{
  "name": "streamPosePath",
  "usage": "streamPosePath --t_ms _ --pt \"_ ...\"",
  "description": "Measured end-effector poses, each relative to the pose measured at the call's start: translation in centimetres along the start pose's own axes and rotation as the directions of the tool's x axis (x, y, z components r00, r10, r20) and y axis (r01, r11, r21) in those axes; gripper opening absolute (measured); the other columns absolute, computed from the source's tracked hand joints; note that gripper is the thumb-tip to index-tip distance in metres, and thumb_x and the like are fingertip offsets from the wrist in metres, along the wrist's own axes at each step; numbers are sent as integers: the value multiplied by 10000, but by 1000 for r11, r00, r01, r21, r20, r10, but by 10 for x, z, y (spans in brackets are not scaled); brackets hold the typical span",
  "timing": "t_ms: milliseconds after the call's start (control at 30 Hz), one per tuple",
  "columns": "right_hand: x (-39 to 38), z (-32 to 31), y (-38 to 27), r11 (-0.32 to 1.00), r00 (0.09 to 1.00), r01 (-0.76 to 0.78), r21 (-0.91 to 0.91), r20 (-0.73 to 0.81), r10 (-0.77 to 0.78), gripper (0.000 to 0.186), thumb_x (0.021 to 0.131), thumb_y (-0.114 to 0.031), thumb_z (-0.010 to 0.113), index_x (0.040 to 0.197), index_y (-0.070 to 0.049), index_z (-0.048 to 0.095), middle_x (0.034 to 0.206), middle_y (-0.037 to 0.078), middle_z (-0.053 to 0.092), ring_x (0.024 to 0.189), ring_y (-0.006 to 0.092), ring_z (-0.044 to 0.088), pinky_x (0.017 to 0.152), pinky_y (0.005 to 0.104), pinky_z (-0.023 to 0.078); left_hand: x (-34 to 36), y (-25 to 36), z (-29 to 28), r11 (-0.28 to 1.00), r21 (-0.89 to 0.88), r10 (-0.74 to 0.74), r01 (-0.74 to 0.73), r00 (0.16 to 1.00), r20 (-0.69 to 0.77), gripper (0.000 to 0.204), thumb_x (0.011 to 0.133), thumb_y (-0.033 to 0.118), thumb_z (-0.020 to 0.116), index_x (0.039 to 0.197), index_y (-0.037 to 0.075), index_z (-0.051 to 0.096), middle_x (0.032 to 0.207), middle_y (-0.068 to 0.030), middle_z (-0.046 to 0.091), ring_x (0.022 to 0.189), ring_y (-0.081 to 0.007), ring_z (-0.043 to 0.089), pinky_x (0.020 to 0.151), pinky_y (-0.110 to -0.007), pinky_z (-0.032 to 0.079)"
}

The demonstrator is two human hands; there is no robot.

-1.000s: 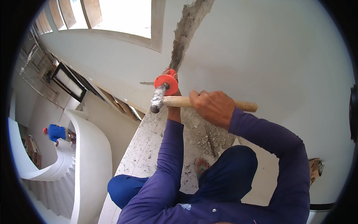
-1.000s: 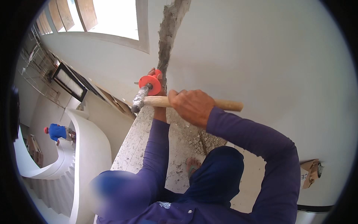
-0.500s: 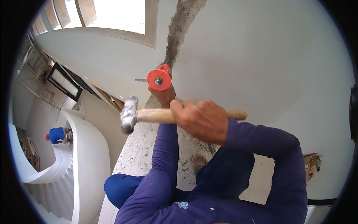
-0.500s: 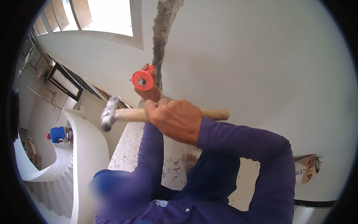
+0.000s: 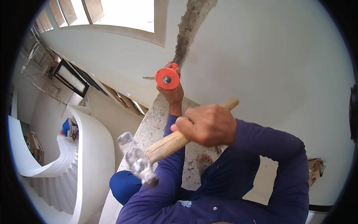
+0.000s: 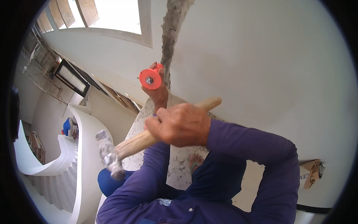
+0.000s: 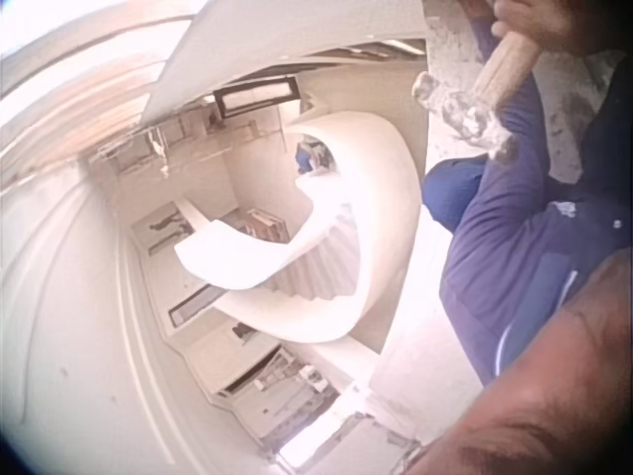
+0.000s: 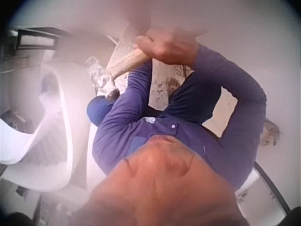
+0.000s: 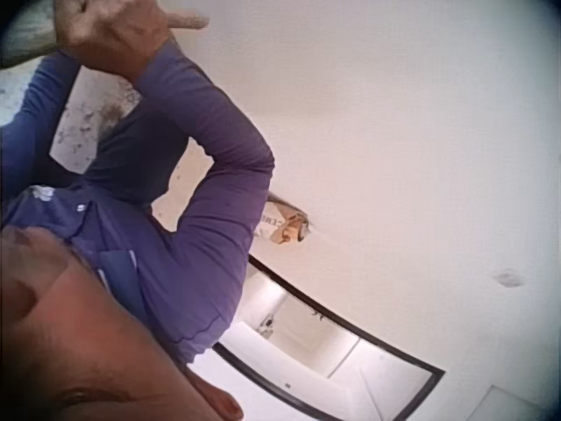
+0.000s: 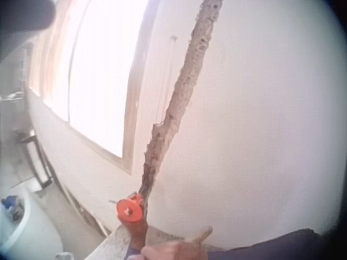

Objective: The person uses a hammer and a red-handled chisel to chip away at a concrete ledge on a spiral staircase. They repeatedly strike the chisel to remove material and occasionally clear debris by hand.

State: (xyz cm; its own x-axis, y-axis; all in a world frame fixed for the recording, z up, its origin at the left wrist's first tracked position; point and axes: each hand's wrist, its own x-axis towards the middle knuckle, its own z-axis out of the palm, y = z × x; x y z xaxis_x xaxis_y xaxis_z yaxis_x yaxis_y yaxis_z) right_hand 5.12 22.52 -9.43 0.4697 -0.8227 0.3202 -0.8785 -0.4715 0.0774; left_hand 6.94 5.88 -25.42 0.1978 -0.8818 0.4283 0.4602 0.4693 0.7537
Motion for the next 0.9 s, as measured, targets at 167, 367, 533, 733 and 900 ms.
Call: streamPosePath --t_ms 167,367,533,733,900 --pt "8 32 42 945 919 -310 -108 221 326 182 962 -130 604 821 -51 520 671 169 648 534 284 688 490 403 565 8 -34 -6 964 221 145 -150 989 41 244 908 10 776 1140 -15 706 1230 -133 707 1128 -223 676 981 -369 553" --pt "5 11 18 999 999 -54 8 -2 54 202 992 -187 630 848 -82 535 693 120 638 574 291 692 489 387 545 10 -21 -8 995 -89 -41 40 999 -10 237 891 -15 762 1123 -30 714 1164 -113 730 1128 -225 676 999 -359 543" --pt "4 27 37 898 882 -438 -33 176 437 222 946 -195 707 884 -50 551 672 151 650 579 314 668 569 428 555 7 -21 -20 950 -311 49 -18 994 94 322 893 -12 765 1204 1 686 1217 -100 706 1175 -181 648 1005 -334 545" --pt "11 -27 -10 237 692 -586 775 327 643 287 1037 -285 656 980 -45 508 613 14 518 458 120 502 450 288 448 17 18 -14 998 56 -2 -3 996 86 105 880 17 685 979 -17 687 828 -125 717 740 -138 613 727 -341 540" --pt "-12 -60 -55 -70 610 -290 955 240 755 383 1039 -402 653 1035 -71 460 594 -12 463 402 79 431 365 231 371 58 26 1 984 153 34 -92 938 346 155 855 -4 680 1010 -6 695 861 -157 708 798 -190 667 758 -357 545"
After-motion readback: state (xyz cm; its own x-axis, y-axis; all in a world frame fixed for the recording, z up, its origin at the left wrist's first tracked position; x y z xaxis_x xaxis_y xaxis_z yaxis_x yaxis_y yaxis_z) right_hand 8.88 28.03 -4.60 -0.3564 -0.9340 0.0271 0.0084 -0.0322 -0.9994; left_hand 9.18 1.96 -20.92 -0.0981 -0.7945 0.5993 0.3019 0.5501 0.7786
